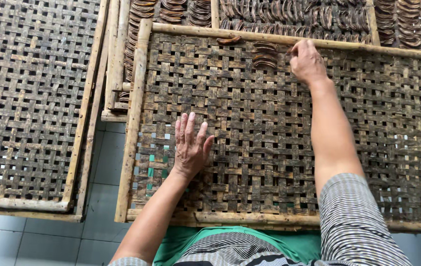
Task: The person sits at woven bamboo drying trays and arranges dried brown pods into neat rows by hand, picking up handfuls, spreading and aligning them across the tray surface, and occasionally transferring pods between trays and a plastic bag on the floor.
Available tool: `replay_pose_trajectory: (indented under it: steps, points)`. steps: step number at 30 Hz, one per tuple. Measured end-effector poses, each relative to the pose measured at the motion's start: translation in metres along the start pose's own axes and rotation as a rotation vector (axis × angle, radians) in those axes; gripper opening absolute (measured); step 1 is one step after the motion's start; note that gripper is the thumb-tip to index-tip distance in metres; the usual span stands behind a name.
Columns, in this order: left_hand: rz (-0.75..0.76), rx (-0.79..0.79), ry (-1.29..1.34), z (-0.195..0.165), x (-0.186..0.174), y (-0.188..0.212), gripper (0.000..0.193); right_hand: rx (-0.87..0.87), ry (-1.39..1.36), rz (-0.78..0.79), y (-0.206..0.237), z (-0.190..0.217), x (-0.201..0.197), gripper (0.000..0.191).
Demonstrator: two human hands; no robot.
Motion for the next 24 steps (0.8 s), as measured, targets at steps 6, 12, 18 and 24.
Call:
replay_pose_trajectory:
  steps: [6, 12, 18, 24]
  points:
    - [0.026, 0.007, -0.008, 0.0, 0.005, 0.0, 0.043, -0.092, -0.008, -0.032, -0.029, 0.052, 0.016, 0.023]
    - [-0.002, -0.039, 0.009, 0.004, 0.007, 0.003, 0.039, 0.089, 0.083, 0.104, -0.038, 0.075, 0.03, 0.038]
    - [0.013, -0.033, -0.017, 0.006, 0.011, 0.003, 0.039, 0.032, -0.009, 0.215, -0.029, 0.072, 0.016, 0.037]
    - [0.003, -0.034, -0.017, 0.006, 0.012, 0.005, 0.038, -0.233, 0.183, 0.198, -0.013, 0.072, 0.023, 0.036]
Point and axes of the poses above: each hand's wrist, its own y-axis away from the middle knuckle, its own x-axis out of the palm, z = x × y, the point moved 3 cm from there along -y, towards the middle knuckle, and after that the axes turned 6 degrees about y, right-handed, at the moved point
